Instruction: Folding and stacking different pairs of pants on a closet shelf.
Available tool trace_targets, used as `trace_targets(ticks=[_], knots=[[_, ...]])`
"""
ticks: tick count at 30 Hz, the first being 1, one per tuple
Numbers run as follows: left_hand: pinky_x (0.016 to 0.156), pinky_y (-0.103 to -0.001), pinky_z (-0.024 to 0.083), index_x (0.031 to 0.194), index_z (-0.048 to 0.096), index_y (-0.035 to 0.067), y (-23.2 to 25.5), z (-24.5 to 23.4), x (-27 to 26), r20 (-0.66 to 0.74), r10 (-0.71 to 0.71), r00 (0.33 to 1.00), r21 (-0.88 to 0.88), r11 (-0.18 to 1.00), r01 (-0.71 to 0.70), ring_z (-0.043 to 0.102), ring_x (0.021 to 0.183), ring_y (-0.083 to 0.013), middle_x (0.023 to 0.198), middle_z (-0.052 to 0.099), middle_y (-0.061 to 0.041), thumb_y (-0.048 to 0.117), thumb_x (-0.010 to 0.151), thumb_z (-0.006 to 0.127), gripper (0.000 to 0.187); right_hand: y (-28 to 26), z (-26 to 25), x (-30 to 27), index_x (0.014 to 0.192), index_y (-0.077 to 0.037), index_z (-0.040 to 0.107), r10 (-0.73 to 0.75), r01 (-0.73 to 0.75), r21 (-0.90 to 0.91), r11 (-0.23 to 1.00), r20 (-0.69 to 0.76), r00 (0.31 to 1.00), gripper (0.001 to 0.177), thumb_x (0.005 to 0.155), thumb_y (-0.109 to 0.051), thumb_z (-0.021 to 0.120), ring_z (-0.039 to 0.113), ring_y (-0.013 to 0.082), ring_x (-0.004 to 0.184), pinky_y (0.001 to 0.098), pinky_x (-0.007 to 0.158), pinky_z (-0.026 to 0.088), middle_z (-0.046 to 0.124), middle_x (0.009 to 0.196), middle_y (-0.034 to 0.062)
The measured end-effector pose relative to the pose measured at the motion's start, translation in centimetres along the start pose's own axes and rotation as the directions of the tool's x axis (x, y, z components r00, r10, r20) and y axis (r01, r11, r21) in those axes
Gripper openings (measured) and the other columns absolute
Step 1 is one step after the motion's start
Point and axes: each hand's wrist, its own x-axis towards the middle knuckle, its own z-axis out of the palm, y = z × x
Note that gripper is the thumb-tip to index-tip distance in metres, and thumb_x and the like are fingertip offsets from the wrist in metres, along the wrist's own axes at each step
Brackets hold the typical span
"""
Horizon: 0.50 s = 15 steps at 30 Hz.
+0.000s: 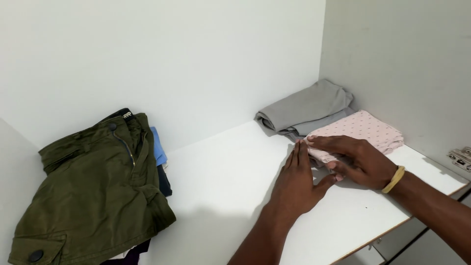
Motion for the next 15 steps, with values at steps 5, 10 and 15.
trace_targets(ticks=[5,10,15], knots=[[0.122,-0.054,0.025,0.162,0.010,-0.009,1.1,-0.7,-0.1,0.035,-0.034,0.999,-0.015,0.999,0.035,0.015,0.157,-0.0456,0.169,0.015,-0.033,0.072,0.089,0.060,0.120,-0.1,0.2,0.3,0.138,-0.010,0.062,0.165,-0.162,0.046,0.986,-0.087,0.982,0.053,0.097,-0.042,0.054,0.076,0.0286,0.113,0.0404,0.091,0.063,0.069,0.139,0.0113],[0.119,-0.058,0.023,0.164,0.014,-0.001,1.4,-0.7,-0.1,0.070,-0.010,0.998,0.014,1.000,0.009,0.013,0.157,-0.0451,0.173,0.016,-0.024,0.076,0.084,0.057,0.119,-0.6,-0.1,0.8,0.141,-0.016,0.064,0.505,-0.504,0.028,0.863,-0.052,0.862,0.052,0.100,-0.042,0.047,0.078,0.0281,0.106,0.0412,0.092,0.061,0.075,0.128,0.0106],[0.122,-0.060,0.024,0.166,0.023,0.002,0.3,-0.2,-0.1,0.017,0.061,0.998,0.058,0.996,-0.062,0.017,0.159,-0.0464,0.172,0.026,-0.020,0.074,0.093,0.053,0.107,1.6,0.3,-0.2,0.142,-0.009,0.057,0.277,-0.278,0.169,0.945,0.033,0.960,0.057,0.100,-0.045,0.042,0.075,0.0297,0.111,0.0410,0.094,0.056,0.069,0.137,0.0149]])
